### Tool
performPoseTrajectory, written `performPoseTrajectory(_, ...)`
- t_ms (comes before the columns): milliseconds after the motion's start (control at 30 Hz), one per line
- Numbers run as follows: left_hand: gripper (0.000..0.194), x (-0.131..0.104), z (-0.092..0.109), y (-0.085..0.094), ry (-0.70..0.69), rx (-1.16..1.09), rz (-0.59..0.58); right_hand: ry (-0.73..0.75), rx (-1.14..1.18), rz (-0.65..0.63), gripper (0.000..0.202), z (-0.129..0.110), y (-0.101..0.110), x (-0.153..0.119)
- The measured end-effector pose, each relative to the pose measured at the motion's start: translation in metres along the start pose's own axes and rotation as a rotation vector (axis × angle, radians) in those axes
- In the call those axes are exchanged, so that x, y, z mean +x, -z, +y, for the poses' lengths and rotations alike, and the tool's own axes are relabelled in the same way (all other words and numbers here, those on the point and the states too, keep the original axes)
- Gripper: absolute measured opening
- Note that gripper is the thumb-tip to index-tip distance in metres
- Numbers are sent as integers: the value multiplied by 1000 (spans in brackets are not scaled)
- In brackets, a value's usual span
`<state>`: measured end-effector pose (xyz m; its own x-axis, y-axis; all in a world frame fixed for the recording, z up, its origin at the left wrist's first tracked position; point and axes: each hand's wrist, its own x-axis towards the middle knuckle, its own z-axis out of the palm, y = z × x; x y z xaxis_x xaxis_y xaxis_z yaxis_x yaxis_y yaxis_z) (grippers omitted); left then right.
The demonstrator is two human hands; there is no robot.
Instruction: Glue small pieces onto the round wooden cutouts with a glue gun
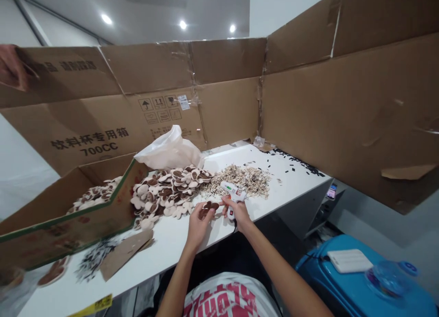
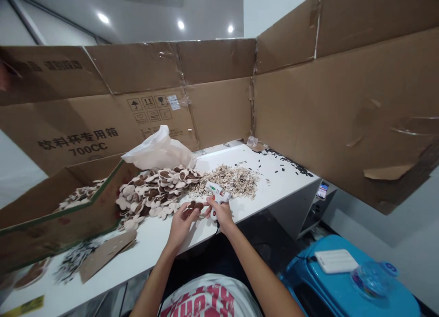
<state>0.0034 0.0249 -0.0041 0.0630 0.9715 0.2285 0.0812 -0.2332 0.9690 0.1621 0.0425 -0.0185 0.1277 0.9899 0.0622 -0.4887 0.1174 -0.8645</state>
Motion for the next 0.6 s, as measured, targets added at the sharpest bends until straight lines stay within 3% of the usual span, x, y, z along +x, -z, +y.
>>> performPoseTrajectory(133,34,-3,-4,4,-36,18,56,-37,42,-17,44,1,1,-1)
performPoseTrajectory(400,40,-1,-11,5,30,-22,324,-42,12,16,44,8,4,1)
performPoseTrajectory(600,39,-2,-16,7,32,-43,417,-81,-24,-88,40,3,2,-7)
